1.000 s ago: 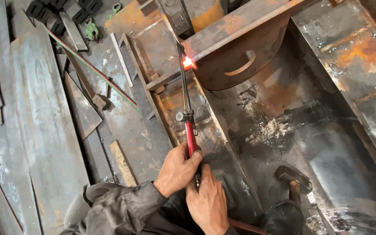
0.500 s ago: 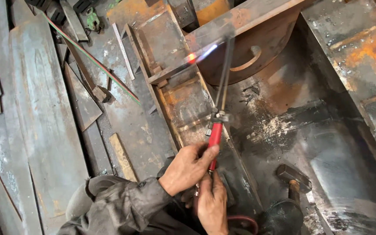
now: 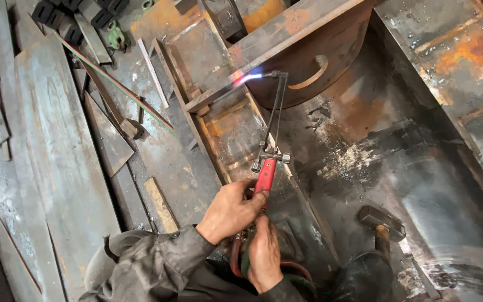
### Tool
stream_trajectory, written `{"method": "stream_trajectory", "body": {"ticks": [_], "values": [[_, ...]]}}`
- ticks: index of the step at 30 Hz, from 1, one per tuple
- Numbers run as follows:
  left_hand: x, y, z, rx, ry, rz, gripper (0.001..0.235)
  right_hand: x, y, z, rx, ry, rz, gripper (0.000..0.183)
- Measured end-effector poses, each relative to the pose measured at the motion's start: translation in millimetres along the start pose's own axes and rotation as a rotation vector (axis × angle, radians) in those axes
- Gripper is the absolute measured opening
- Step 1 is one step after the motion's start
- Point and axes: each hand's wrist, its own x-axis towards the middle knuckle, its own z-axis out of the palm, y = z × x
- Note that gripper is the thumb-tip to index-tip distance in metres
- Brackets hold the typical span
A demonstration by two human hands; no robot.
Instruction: The person uses an oxy-fuel torch to heat and cut a metal structural component on a fabrication floor.
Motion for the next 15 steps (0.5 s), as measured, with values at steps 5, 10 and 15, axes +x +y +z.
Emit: {"method": "stream_trajectory", "body": {"ticks": [5, 10, 15], "values": [[-2.4, 11.7, -2.9, -0.039, -0.006, -0.084, 0.049, -10.4, -29.2, 13.3, 0.191, -0.101, 0.136, 0.045], [-3.8, 10.6, -2.9, -0.050, 0.001, -0.106, 0.048, -5.7, -22.0, 13.2, 0.231, -0.048, 0.136, 0.044], [-3.0, 5.1, -1.5, -0.087, 0.024, -0.065, 0.047, -3.3, -20.9, 15.5, 0.333, -0.123, 0.167, 0.048]]}}
